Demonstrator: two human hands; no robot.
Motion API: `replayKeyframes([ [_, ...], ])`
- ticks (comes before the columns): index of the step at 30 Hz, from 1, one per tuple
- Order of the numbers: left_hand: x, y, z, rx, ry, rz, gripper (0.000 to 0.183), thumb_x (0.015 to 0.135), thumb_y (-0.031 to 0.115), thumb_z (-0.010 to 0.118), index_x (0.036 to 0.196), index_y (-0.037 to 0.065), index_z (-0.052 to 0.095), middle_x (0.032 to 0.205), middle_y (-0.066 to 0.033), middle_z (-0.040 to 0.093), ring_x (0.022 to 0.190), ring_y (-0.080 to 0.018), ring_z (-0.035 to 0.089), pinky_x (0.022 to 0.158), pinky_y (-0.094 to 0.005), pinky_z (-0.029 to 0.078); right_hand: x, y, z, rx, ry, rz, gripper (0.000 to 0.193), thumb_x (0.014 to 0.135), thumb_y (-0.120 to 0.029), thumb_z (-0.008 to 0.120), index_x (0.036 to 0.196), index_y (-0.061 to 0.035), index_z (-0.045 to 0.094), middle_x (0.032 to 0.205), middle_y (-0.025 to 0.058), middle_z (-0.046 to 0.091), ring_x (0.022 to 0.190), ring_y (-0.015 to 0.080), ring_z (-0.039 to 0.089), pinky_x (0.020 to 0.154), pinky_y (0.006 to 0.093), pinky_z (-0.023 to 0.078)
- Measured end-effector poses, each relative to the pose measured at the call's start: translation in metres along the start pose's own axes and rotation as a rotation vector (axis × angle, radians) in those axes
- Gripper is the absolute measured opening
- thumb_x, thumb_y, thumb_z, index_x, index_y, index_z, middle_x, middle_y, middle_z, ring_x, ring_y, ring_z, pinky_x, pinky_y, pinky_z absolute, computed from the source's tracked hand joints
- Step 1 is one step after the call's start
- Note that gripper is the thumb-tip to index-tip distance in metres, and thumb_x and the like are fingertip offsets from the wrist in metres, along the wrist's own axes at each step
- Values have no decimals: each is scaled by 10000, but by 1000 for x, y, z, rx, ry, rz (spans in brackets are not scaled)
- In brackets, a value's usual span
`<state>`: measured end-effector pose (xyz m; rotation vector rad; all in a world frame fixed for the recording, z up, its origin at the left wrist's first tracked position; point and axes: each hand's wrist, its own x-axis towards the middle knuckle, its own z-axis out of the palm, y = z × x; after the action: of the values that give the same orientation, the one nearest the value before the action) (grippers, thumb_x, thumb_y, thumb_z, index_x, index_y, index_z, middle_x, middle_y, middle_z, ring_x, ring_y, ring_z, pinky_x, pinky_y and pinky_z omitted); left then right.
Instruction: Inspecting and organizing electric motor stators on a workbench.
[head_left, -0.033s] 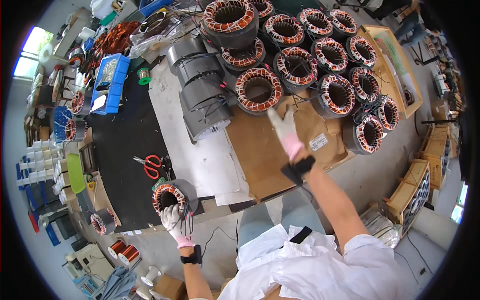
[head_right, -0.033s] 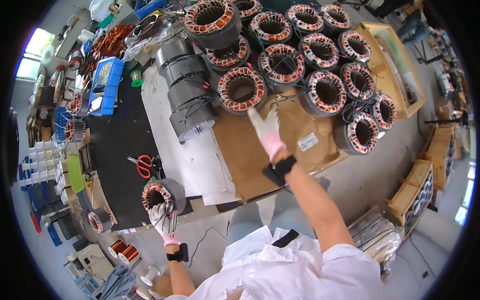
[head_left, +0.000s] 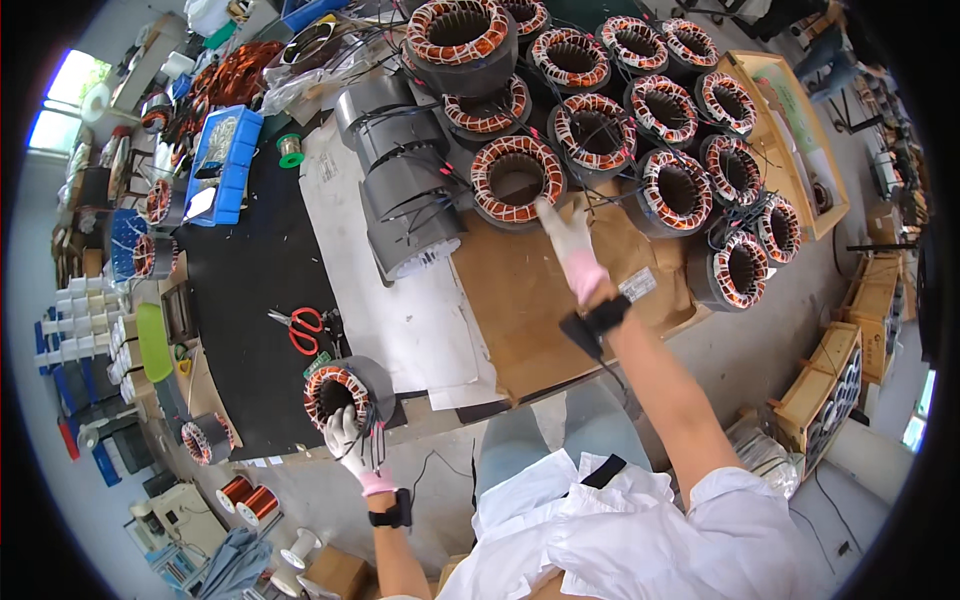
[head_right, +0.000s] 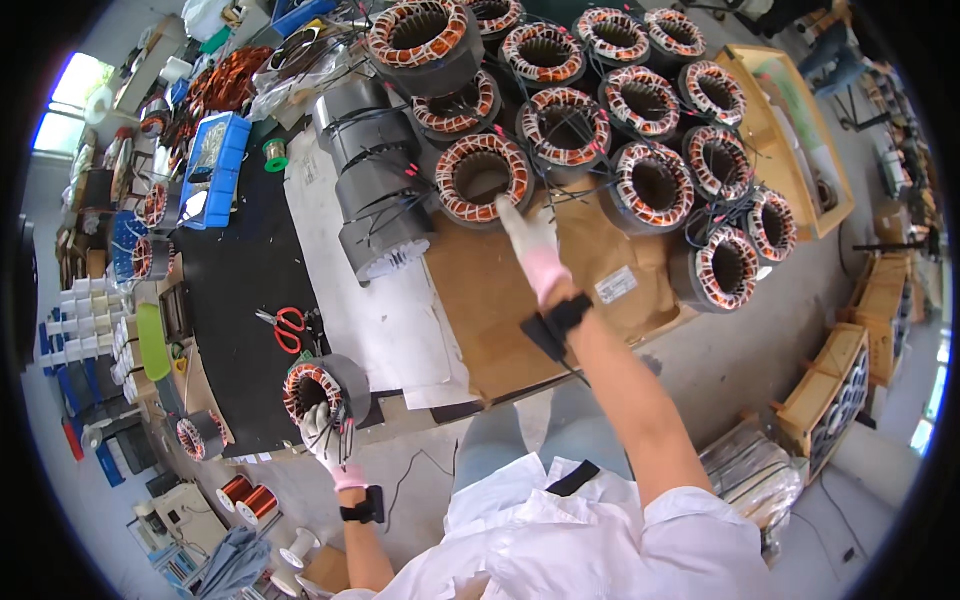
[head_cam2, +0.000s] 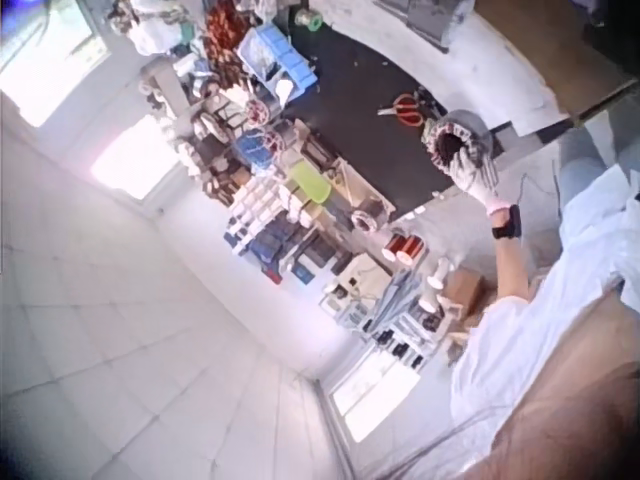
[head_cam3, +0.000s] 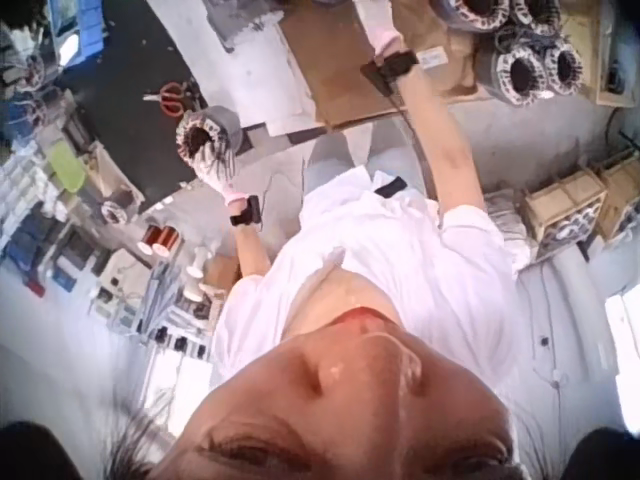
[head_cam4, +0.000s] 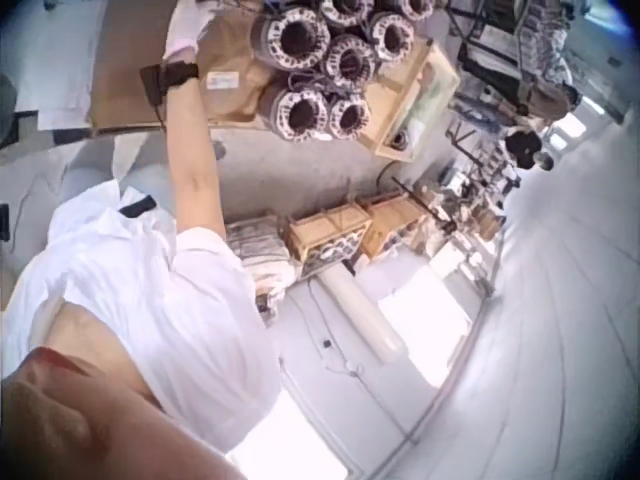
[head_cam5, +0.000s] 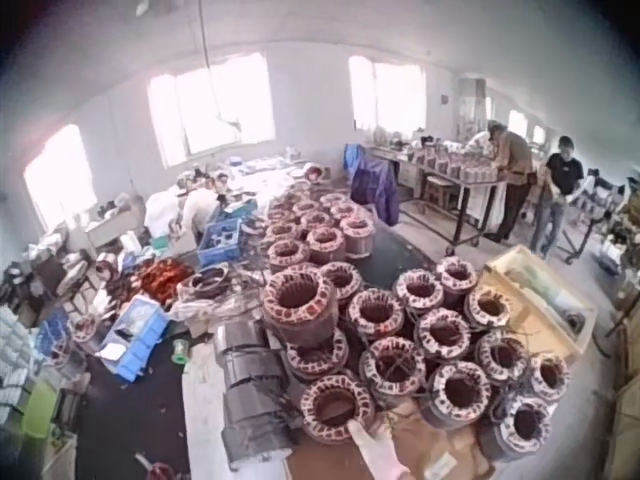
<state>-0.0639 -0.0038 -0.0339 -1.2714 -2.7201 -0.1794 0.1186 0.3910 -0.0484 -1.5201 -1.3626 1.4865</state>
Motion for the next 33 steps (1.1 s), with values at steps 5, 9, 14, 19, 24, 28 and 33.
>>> replayKeyframes([
  [5, -46, 117, 9, -119, 229, -505, 506, 709, 145, 604, 1187, 48, 471, 1183, -171, 446, 1139, -361, 381, 968, -489, 308, 37, -12, 2, 11, -82, 190, 764, 755, -303, 647, 1315, 55, 270, 1237, 204, 448, 1131, 253, 442, 947, 292, 352],
  [9, -63, 181, -4, -365, 173, -447, 495, 713, 75, 556, 1195, 35, 449, 1222, -188, 397, 1139, -363, 366, 976, -473, 307, 49, 31, -19, 290, -240, 52, 661, 762, -268, 647, 1271, 50, 370, 1231, 155, 480, 1119, 232, 447, 943, 333, 352],
  [14, -86, 208, -15, -409, -22, -467, 414, 722, 6, 493, 1136, 4, 475, 1210, -168, 399, 1130, -321, 377, 958, -417, 341, 38, 23, -68, 137, -539, 121, 556, 773, -105, 603, 1278, -23, 384, 1180, 79, 514, 1081, 166, 463, 941, 299, 359],
  [19, -52, 229, -14, -1034, -178, -691, 274, 855, 35, 424, 1115, -23, 485, 1146, -125, 494, 1057, -214, 467, 955, -342, 351, 85, 77, -116, 187, -790, -10, 533, 757, 28, 592, 1258, -31, 421, 1152, 61, 533, 1054, 132, 480, 948, 280, 371],
  [24, 63, 260, 25, -1261, -303, -243, 573, 913, 385, 431, 1285, -41, 337, 1267, -174, 421, 1196, -246, 376, 1017, -357, 267, 57, 53, -104, 94, -854, -190, 445, 803, 6, 515, 1239, -37, 436, 1148, 112, 541, 1051, 209, 514, 945, 309, 373],
  [28, 61, 232, 86, -1214, -406, -422, 506, 875, 60, 486, 1327, -41, 281, 1284, -188, 428, 1165, -276, 424, 1013, -334, 304, -6, 48, -92, 52, -410, -281, 342, 868, -107, 435, 1191, 1, 449, 1136, 194, 517, 1079, 322, 486, 946, 347, 359],
  [33, 50, 230, 97, -340, -51, 232, 587, 806, -48, 526, 1320, -84, 245, 1301, -195, 409, 1145, -271, 459, 991, -362, 346, -76, 80, -111, -93, -152, -488, 260, 877, -202, 447, 1018, -2, 534, 1023, 178, 520, 980, 357, 475, 860, 394, 371],
])
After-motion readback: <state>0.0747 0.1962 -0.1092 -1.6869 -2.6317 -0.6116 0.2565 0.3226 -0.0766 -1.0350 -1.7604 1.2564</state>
